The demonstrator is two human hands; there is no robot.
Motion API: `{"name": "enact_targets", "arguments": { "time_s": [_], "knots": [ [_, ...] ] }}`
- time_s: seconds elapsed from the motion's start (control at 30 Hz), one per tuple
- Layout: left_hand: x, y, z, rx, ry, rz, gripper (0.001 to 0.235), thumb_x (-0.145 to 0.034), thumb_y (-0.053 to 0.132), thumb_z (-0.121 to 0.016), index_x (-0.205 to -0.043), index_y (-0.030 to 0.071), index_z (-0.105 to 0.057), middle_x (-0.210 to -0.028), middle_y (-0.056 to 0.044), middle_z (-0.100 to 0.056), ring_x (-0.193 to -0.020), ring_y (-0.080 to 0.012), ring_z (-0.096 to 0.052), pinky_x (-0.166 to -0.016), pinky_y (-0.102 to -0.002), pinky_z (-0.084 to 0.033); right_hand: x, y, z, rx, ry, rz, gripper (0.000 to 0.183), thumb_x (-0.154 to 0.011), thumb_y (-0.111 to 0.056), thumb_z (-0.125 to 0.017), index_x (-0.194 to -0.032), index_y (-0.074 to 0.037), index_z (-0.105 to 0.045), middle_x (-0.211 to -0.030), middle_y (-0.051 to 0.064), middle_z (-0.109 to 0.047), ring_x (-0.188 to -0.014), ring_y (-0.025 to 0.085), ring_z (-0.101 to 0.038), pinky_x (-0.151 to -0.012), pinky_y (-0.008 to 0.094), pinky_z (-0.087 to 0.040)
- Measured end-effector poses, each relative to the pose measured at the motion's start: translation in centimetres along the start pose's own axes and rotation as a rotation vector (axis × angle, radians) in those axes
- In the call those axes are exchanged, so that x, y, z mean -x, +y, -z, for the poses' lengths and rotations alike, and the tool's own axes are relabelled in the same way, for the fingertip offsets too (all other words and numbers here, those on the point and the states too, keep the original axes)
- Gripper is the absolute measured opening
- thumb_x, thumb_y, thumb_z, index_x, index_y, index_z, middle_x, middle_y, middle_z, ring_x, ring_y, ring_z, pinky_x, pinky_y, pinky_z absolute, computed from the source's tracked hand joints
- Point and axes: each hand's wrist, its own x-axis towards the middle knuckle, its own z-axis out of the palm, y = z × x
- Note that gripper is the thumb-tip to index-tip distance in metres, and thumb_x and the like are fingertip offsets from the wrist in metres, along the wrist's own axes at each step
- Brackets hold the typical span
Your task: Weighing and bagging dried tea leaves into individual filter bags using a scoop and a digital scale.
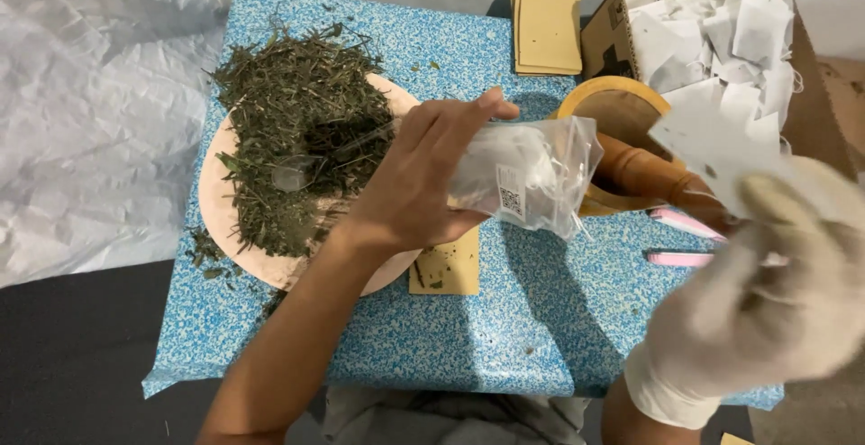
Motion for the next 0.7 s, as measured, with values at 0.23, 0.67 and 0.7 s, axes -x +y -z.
{"name": "enact_targets", "arguments": {
  "time_s": [0.23,0.67,0.7],
  "knots": [
    [0.0,0.3,-0.2,0.003,0.006,-0.012,0.133,-0.094,0.034,-0.111,-0.183,0.017,-0.014,-0.172,-0.006,-0.061,-0.147,-0.0285,-0.056,-0.131,-0.045,-0.046,-1.7,-2.9,-1.5,-0.246,-0.372,0.174,0.019,-0.115,-0.01,-0.086,-0.131,-0.001,-0.082,-0.144,0.016,-0.078,-0.124,0.037,-0.072,-0.118,0.048,-0.043],
    [0.4,-0.2,-1.5,0.034,0.021,-0.051,0.127,-0.1,0.025,-0.105,-0.185,0.016,-0.012,-0.159,-0.011,-0.067,-0.141,-0.0298,-0.055,-0.124,-0.049,-0.056,-2.1,-3.0,-4.6,-0.201,-0.417,0.196,0.005,-0.112,-0.015,-0.086,-0.114,-0.013,-0.082,-0.123,0.009,-0.072,-0.113,0.032,-0.065,-0.107,0.052,-0.034],
    [0.4,-0.2,-1.7,0.054,0.041,-0.065,0.124,-0.101,0.024,-0.104,-0.185,0.015,-0.012,-0.156,-0.012,-0.07,-0.14,-0.0292,-0.055,-0.123,-0.049,-0.058,-2.2,-3.0,-4.7,-0.207,-0.41,0.201,0.007,-0.112,-0.018,-0.086,-0.112,-0.016,-0.08,-0.123,0.008,-0.072,-0.111,0.031,-0.064,-0.107,0.051,-0.035]
  ]
}}
